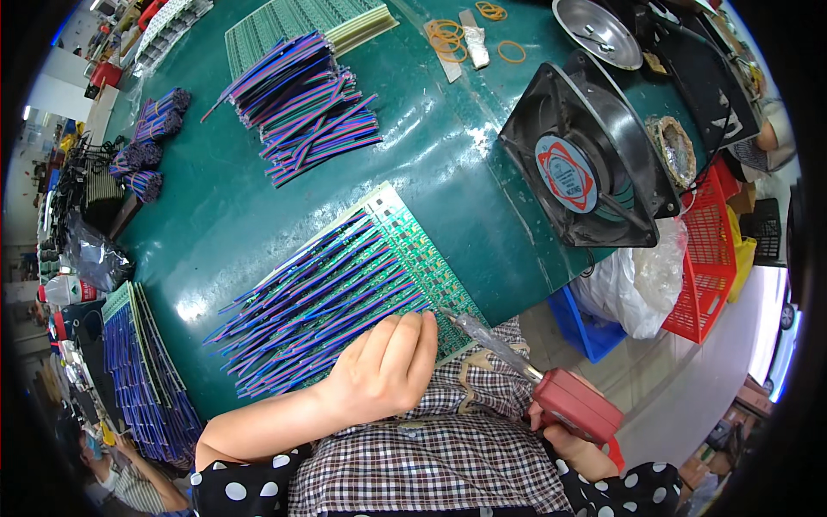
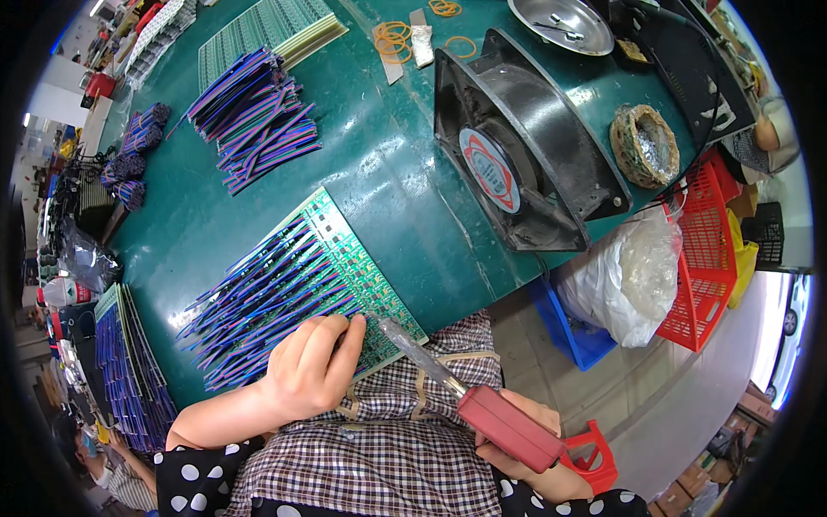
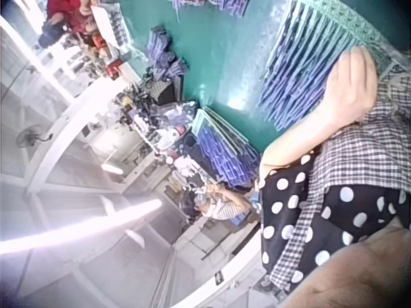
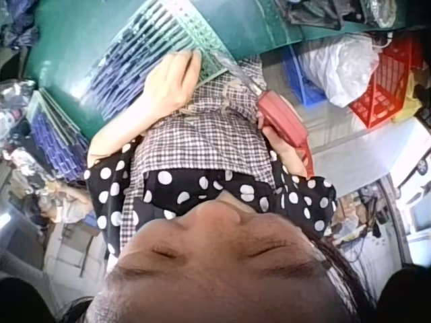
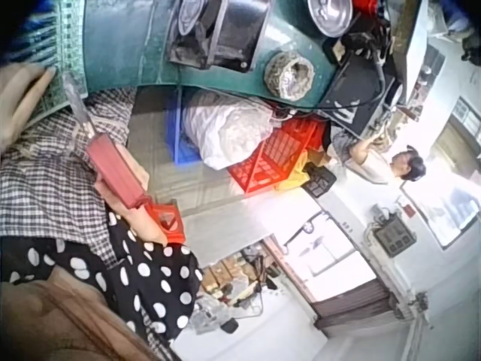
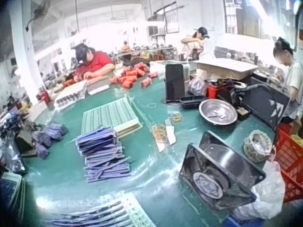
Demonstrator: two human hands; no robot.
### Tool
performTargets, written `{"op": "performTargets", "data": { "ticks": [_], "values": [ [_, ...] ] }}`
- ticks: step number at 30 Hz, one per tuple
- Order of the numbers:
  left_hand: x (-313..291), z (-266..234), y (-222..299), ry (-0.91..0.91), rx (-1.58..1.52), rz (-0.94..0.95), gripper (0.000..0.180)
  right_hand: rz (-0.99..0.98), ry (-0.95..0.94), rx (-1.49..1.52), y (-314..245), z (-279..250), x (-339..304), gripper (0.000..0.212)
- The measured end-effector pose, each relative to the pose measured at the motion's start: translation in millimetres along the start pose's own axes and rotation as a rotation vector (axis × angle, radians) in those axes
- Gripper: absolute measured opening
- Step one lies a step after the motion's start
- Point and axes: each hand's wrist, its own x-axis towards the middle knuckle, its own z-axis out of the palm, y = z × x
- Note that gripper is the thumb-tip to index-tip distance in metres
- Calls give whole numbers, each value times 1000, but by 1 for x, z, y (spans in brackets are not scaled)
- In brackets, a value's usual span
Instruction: The person inserts wires into a circuit board and secures the components with a soldering iron.
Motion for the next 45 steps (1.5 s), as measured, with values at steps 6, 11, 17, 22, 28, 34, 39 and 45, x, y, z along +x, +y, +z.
{"op": "performTargets", "data": {
  "ticks": [6,11,17,22,28,34,39,45],
  "values": [
    [1,-1,-1,0,-1,-12,25,-103,-43,-17,-1,0,6,67],
    [1,-1,-2,-9,24,17,21,-123,-97,-15,1,-2,12,67],
    [3,-2,-1,-21,33,16,21,-431,-155,-177,-8,-3,21,67],
    [4,-2,-1,-21,73,56,18,-76,-203,22,3,-13,1,68],
    [4,-2,-1,-18,87,79,18,-49,-186,-78,-2,-9,5,68],
    [4,-3,0,-15,79,73,18,-67,-187,-39,-4,-11,4,66],
    [5,-4,0,-29,116,108,19,-55,-194,-86,10,-18,-12,68],
    [6,-4,1,-32,136,122,19,21,-209,-159,27,-21,-23,71]
  ]
}}
